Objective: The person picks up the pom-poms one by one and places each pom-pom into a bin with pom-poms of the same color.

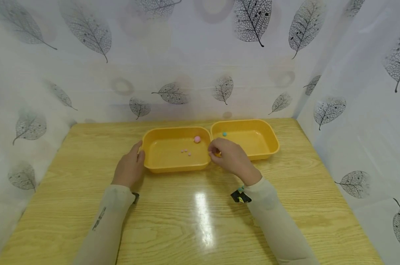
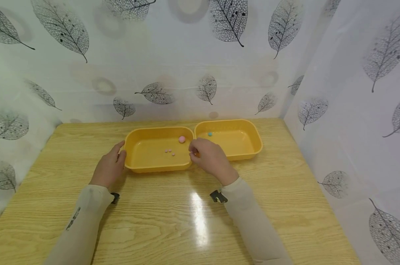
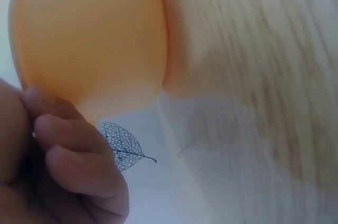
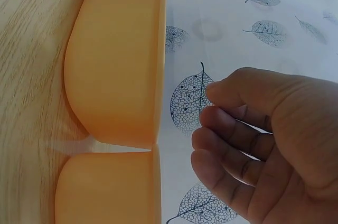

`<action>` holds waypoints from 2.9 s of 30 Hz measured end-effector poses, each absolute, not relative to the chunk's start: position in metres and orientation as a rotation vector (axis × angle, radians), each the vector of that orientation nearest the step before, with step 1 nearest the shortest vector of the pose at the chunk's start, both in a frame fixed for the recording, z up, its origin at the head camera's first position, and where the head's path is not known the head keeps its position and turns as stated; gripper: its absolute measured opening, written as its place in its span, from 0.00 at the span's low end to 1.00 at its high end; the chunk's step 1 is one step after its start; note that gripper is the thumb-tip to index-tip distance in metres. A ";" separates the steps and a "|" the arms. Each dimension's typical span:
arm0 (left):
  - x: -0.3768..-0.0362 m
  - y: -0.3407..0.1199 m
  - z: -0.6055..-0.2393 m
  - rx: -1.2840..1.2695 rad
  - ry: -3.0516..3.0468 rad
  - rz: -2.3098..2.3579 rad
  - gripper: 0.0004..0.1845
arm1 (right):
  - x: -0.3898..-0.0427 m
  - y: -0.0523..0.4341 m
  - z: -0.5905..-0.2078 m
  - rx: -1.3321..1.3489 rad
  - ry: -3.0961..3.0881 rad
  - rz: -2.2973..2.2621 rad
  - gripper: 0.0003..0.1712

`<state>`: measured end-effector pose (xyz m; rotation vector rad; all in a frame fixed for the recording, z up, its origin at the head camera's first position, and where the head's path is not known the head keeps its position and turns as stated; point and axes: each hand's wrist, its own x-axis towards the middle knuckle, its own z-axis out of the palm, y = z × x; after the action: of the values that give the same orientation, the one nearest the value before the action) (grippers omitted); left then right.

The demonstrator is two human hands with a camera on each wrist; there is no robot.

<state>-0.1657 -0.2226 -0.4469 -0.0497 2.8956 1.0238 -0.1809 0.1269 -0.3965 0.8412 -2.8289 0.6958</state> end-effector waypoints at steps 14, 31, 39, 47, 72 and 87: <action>-0.164 -0.218 -0.446 -0.066 2.936 1.032 0.30 | -0.183 0.131 -0.397 0.783 -2.844 0.740 0.04; -0.166 -0.216 -0.450 -0.034 2.960 1.050 0.30 | -0.188 0.122 -0.407 0.867 -2.745 0.764 0.01; -0.165 -0.217 -0.450 -0.070 2.949 1.050 0.30 | -0.197 0.100 -0.406 0.935 -2.768 0.709 0.01; -0.164 -0.220 -0.448 -0.077 2.931 1.034 0.31 | -0.221 0.076 -0.393 1.055 -2.853 0.543 0.05; -0.171 -0.217 -0.450 -0.089 2.937 1.068 0.30 | -0.263 0.022 -0.408 1.385 -3.097 0.028 0.19; -0.167 -0.218 -0.448 -0.100 2.918 1.080 0.30 | -0.257 0.017 -0.414 1.434 -3.059 -0.027 0.19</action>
<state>-0.1672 -0.2185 -0.4483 -0.1000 2.9183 1.0800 -0.2571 0.0168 -0.4142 1.4337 -3.0593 -0.0265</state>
